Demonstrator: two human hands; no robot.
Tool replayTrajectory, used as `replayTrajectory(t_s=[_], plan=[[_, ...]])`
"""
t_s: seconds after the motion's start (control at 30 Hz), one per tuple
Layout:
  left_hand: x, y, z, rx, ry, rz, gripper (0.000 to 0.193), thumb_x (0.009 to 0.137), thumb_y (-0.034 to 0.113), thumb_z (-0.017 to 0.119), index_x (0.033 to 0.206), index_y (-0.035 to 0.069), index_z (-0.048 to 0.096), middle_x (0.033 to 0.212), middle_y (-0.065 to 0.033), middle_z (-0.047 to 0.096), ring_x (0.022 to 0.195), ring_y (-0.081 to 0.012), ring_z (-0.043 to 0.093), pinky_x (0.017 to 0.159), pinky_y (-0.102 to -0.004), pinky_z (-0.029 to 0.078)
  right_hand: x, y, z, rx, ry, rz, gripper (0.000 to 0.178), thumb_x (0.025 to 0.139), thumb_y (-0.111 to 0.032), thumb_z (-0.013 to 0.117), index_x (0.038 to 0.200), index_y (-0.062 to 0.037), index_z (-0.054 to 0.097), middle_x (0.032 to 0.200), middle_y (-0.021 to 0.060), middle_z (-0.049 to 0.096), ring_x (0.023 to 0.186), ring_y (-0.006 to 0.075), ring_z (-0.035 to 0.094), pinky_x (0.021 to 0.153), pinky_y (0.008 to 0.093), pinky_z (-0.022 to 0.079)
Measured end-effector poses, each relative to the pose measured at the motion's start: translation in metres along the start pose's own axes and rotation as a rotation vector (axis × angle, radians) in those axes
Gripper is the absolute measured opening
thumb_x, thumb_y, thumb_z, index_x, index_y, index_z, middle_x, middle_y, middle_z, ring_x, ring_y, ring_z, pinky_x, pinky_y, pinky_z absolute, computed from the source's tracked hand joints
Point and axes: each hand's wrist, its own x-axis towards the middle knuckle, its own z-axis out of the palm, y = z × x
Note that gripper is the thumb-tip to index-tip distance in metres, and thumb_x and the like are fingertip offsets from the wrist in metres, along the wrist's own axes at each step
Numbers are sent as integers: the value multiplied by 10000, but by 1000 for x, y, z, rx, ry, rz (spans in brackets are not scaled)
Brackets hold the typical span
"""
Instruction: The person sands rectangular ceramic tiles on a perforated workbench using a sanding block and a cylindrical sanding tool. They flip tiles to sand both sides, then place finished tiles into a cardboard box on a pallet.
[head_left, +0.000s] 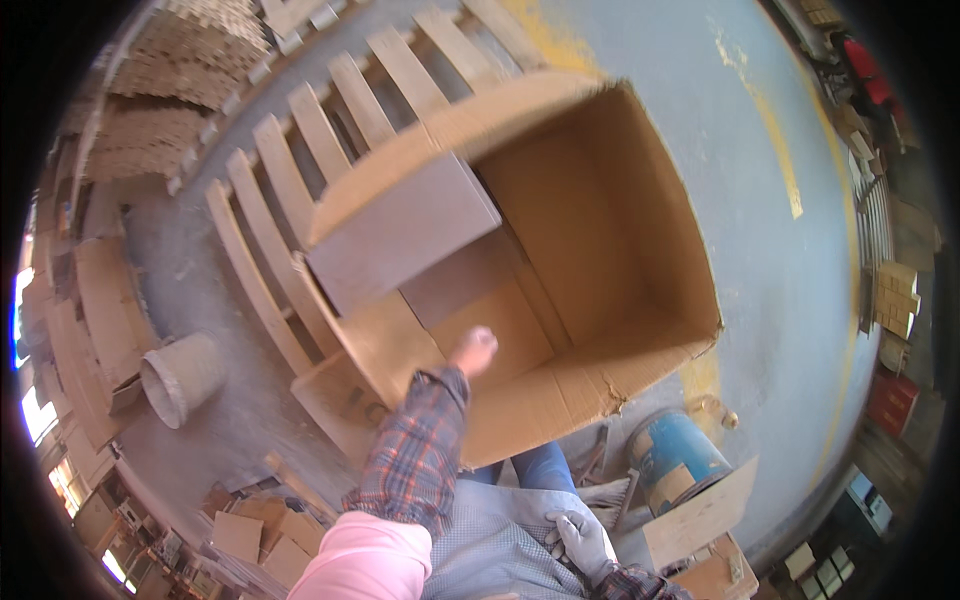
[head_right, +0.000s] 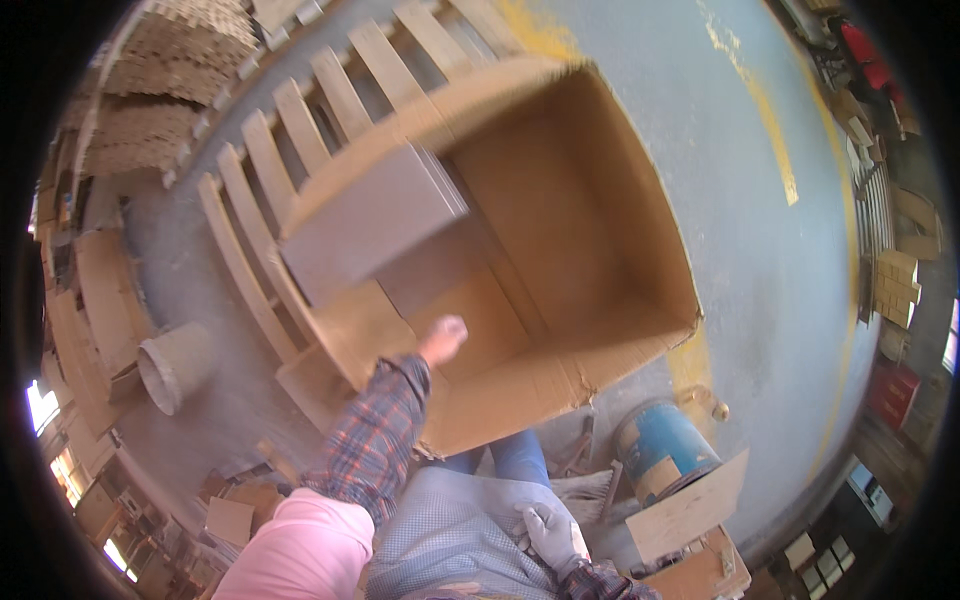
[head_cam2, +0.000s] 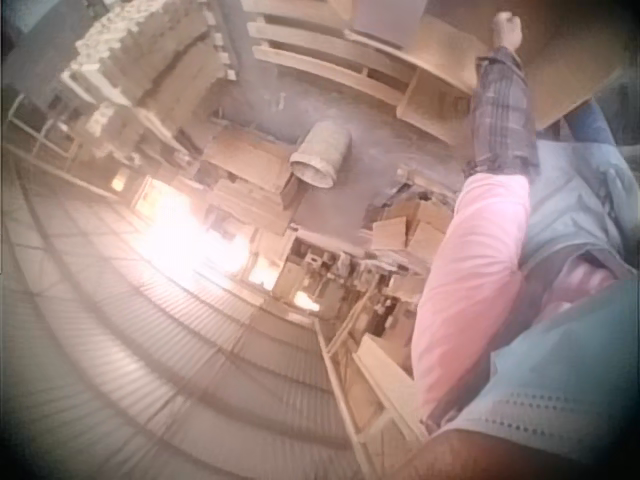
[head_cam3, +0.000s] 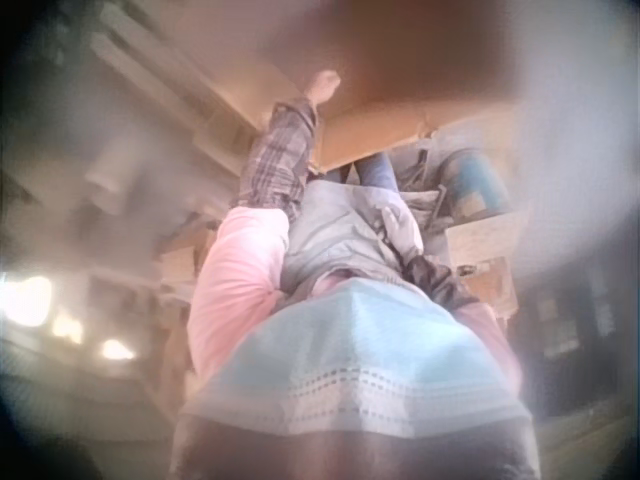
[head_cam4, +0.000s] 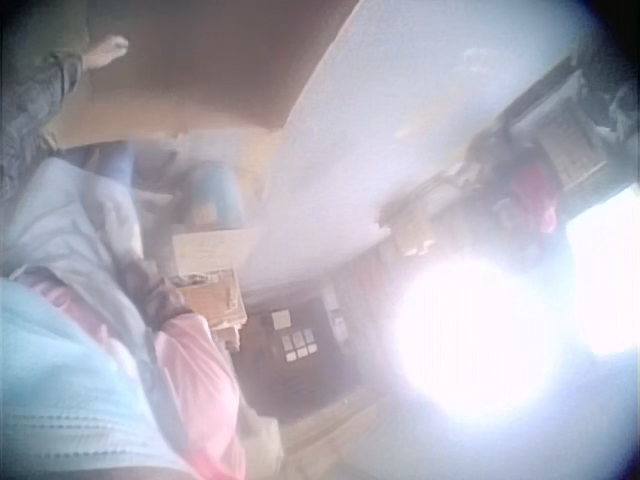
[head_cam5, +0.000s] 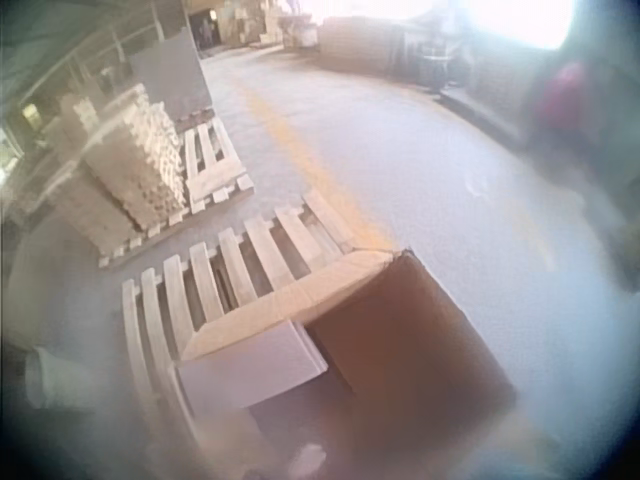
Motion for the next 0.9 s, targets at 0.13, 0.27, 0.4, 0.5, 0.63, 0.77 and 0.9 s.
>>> replayTrajectory(t_s=[0.13,0.27,0.4,0.5,0.63,0.77,0.9], plan=[[-122,23,7,142,-44,47,211,927,242,651,874,44,701,875,-217,714,815,-382,687,721,-510,522,4,2,5,-143,45,-94,337,1086,-281,547,1196,-34,748,874,100,765,602,141,689,510,269,522],[-245,58,-4,231,-54,77,277,919,308,633,883,50,728,855,-208,726,813,-390,711,736,-512,536,-1,7,8,-678,261,-444,396,1007,-378,585,1199,-88,775,936,190,790,864,349,771,808,457,602],[-340,129,-19,171,-40,63,348,970,337,657,1127,49,774,1098,-185,782,1063,-347,749,933,-430,573,-11,7,4,-634,242,-465,386,961,-404,625,1116,-97,800,980,207,780,963,366,762,870,458,588],[-388,232,-41,-12,-59,308,377,1033,279,631,1303,26,703,1232,-156,765,1130,-285,738,987,-392,556,-22,6,-3,-554,325,-558,361,952,-354,621,1111,-83,798,926,175,790,836,307,778,798,421,606],[-472,376,-98,17,120,924,330,1037,183,676,1323,17,678,1251,-141,740,1168,-218,703,1028,-353,537,-44,16,-14,-270,328,-479,398,941,-379,608,1065,-58,806,919,164,800,852,286,791,837,406,601],[-582,411,-128,-143,105,1065,234,1050,107,648,1255,14,711,1196,-118,754,1127,-193,709,982,-332,551,-79,50,0,-448,523,-442,392,944,-383,646,1079,-50,802,1028,198,789,1026,322,764,930,439,576],[-657,333,-117,-71,-42,1018,207,1069,107,623,1223,3,713,1146,-100,759,1096,-167,698,978,-317,540,-125,93,48,-654,644,-496,501,953,-470,568,1118,-57,798,1170,234,756,1170,405,699,1038,494,518]])
